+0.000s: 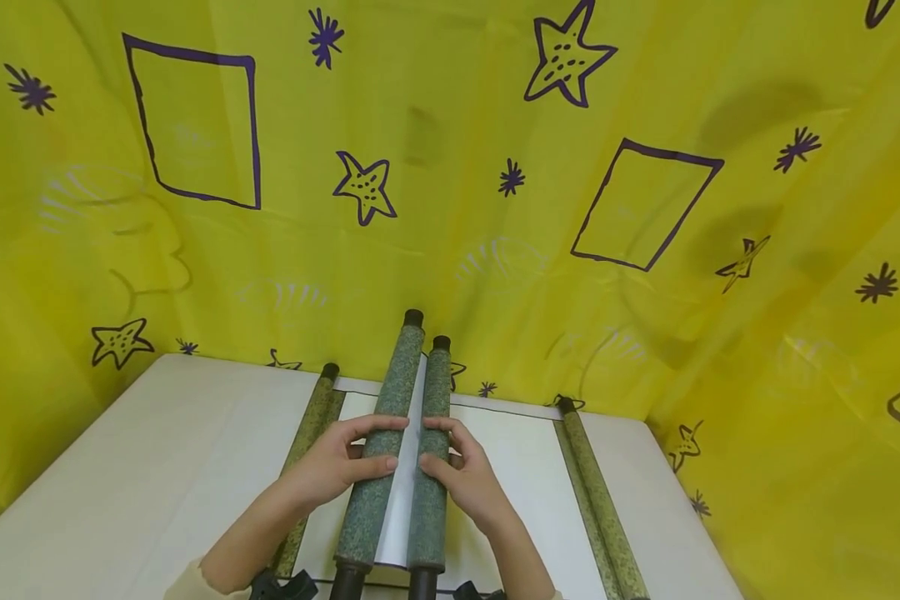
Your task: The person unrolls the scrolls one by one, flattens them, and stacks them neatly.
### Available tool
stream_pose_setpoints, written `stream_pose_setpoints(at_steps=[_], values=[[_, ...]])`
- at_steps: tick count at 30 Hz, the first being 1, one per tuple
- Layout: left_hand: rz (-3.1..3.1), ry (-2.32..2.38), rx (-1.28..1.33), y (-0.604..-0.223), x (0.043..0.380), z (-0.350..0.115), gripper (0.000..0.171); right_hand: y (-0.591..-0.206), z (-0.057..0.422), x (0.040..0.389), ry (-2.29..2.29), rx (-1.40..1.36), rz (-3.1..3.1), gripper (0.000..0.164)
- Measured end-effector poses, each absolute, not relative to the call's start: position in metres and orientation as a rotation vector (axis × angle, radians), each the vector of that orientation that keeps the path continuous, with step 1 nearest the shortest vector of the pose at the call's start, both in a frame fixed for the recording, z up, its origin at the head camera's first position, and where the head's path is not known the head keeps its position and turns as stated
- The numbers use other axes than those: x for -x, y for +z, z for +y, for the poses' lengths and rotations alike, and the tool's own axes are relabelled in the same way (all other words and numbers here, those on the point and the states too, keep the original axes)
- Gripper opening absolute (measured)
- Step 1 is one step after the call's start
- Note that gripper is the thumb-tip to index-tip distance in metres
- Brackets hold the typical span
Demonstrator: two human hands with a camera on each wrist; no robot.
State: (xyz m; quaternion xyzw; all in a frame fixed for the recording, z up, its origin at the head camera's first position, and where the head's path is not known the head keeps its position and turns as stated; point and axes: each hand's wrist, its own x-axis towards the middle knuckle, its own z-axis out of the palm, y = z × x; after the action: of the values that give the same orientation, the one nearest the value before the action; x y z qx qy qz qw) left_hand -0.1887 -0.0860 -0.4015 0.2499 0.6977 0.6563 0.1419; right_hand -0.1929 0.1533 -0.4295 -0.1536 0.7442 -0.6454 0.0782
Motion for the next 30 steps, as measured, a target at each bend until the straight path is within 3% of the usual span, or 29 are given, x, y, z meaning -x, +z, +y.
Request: stream_pose_setpoints(at_steps=[30], values=[[2.027, 1.916, -0.741, -0.386, 0.182, -0.093, 0.053, -0.42, 0.155, 0.19, -1.922, 0.377, 2.276, 0.052]])
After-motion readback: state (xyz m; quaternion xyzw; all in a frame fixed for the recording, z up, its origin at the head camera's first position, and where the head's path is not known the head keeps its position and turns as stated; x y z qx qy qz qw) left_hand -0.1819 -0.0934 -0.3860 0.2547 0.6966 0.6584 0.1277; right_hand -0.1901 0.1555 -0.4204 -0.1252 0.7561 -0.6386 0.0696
